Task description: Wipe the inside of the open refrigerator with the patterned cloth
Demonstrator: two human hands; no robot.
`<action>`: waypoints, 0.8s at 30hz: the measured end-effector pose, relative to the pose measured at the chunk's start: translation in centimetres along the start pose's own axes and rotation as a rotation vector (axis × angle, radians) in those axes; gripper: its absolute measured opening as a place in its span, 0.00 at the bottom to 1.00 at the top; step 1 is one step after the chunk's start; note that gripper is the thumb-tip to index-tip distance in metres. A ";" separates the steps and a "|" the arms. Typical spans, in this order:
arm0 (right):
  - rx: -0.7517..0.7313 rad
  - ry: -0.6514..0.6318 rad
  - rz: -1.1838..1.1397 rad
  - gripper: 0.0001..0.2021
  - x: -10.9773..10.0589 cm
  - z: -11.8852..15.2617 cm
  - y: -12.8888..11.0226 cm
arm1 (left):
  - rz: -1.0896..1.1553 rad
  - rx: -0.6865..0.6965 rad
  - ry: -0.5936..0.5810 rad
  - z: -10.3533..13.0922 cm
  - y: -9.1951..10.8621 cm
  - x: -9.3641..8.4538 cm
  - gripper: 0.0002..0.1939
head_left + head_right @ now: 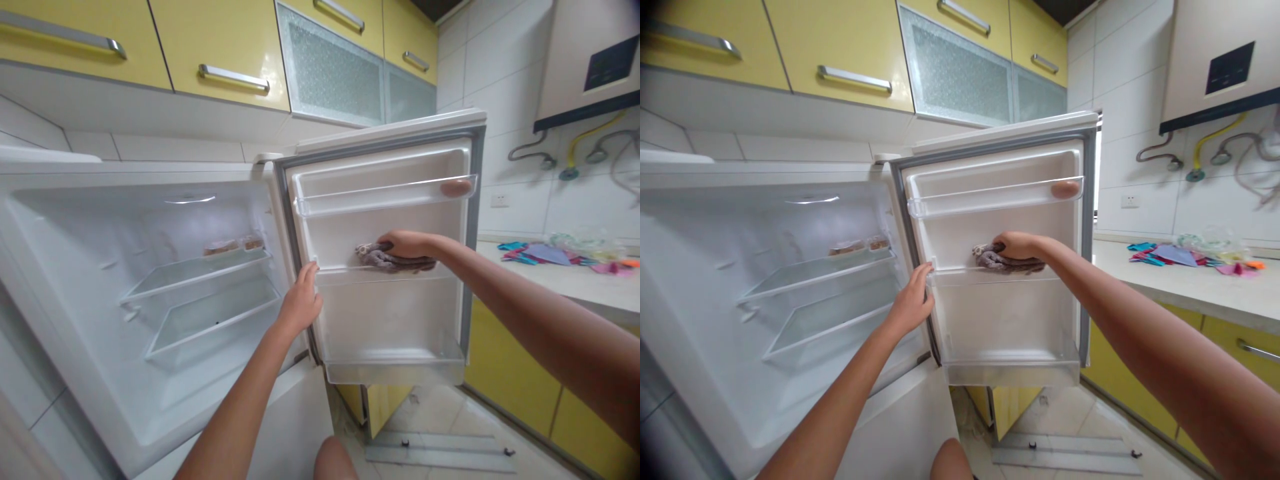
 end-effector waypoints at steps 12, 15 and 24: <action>-0.192 0.045 0.095 0.15 0.8 -4.8 -10.6 | 0.008 0.004 0.018 0.1 -0.6 -0.2 0.33; -0.208 0.020 0.141 0.15 -0.4 -2.2 -8.0 | 0.013 -0.002 -0.008 0.2 -0.6 -0.3 0.32; 0.045 0.141 0.435 0.20 -3.3 6.5 1.5 | 0.015 0.003 0.013 0.4 -0.6 0.0 0.33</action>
Point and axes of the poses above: each hand's wrist, its own z-axis away from the middle knuckle, its own x-axis out of the palm, y = z × x, the point moved 8 cm from there along -z, towards the middle knuckle, and after that the axes turned 1 degree about -y, right-handed, at the moved point
